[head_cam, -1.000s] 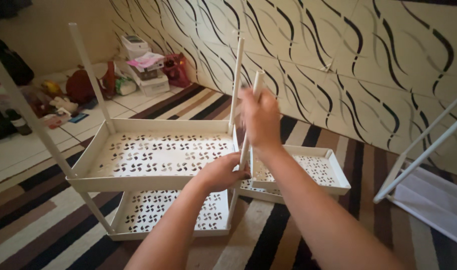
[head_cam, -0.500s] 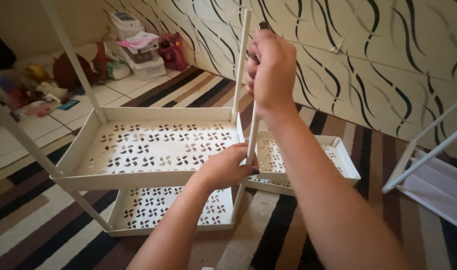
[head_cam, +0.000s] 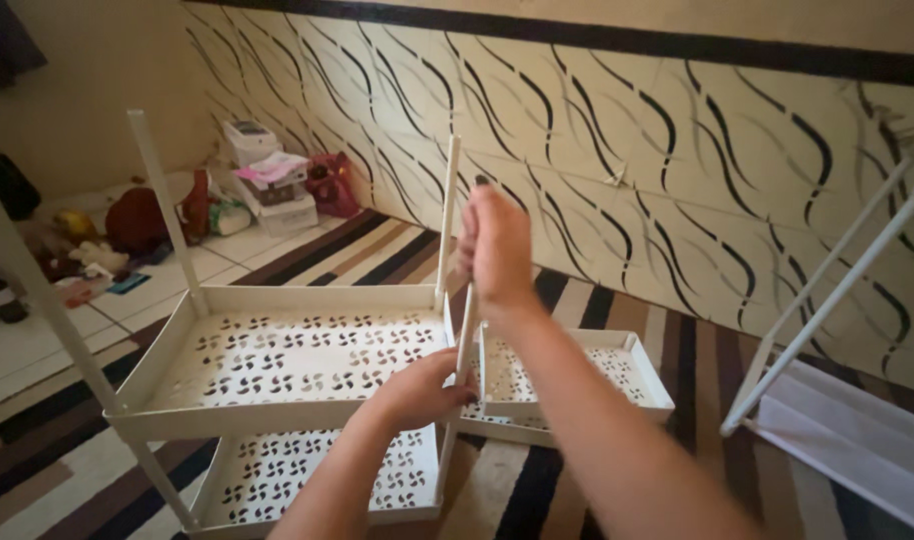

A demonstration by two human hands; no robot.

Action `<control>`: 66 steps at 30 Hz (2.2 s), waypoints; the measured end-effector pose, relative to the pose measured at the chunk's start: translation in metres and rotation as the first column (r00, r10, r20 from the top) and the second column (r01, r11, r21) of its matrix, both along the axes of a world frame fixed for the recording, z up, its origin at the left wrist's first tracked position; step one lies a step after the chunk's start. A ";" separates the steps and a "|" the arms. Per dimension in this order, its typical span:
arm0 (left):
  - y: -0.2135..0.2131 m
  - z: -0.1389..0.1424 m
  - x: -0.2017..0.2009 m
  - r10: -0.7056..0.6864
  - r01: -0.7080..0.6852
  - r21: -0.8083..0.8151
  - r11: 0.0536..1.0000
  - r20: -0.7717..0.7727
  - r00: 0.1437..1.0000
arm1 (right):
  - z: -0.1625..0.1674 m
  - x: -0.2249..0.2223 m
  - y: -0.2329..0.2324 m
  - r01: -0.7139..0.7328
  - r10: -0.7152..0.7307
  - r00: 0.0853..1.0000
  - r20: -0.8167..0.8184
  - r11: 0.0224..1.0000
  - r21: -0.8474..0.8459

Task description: The person assembles a white multi-tier plastic storage cart on the floor. They fit perforated trays together, insert white support poles into the tray corners, and press a top tray onto the poles to build up the cart tier by tier.

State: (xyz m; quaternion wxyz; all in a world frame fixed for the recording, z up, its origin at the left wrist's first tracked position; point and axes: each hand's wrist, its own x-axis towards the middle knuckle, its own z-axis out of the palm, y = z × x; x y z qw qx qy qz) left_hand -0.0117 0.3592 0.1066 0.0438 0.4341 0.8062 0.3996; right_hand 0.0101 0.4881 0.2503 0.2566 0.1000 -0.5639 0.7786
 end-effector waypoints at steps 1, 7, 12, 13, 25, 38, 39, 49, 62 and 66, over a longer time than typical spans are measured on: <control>0.000 0.000 0.000 0.017 -0.017 -0.019 1.000 0.010 1.000 | -0.003 0.000 -0.007 0.047 -0.044 0.997 0.060 0.998 -0.041; 0.000 0.005 0.001 0.065 -0.063 -0.064 0.996 0.042 0.997 | -0.006 0.008 -0.023 0.305 -0.305 0.952 -0.009 0.952 -0.003; 0.001 0.007 0.000 0.034 -0.034 -0.039 0.999 -0.001 0.999 | -0.003 0.004 -0.018 0.203 -0.203 0.979 0.016 0.979 -0.007; 0.001 0.007 0.000 0.041 -0.042 -0.047 0.998 -0.016 0.999 | -0.002 0.001 -0.014 0.150 -0.150 0.989 0.020 0.989 -0.016; -0.001 0.011 0.000 0.053 -0.055 -0.037 0.998 -0.051 0.997 | -0.002 -0.007 0.022 -0.385 0.387 0.922 0.027 0.921 -0.064; 0.001 0.012 0.008 0.129 -0.126 -0.089 0.988 0.025 0.991 | 0.006 -0.003 -0.012 0.357 -0.340 0.926 -0.163 0.930 0.092; 0.001 0.012 0.007 0.124 -0.120 -0.092 0.988 0.042 0.991 | 0.009 -0.004 -0.013 0.301 -0.292 0.946 -0.143 0.952 0.048; -0.004 0.018 0.004 0.093 -0.089 -0.113 0.990 0.033 0.995 | 0.017 -0.011 0.017 -0.185 0.185 0.983 -0.010 0.982 -0.043; -0.004 0.007 -0.002 -0.059 0.057 -0.031 0.998 -0.033 0.998 | 0.008 -0.001 -0.001 -0.026 0.020 0.995 -0.095 0.998 -0.057; -0.005 0.011 0.003 -0.001 0.002 -0.045 0.999 0.015 1.000 | -0.004 0.005 -0.013 0.169 -0.170 0.985 0.006 0.985 0.034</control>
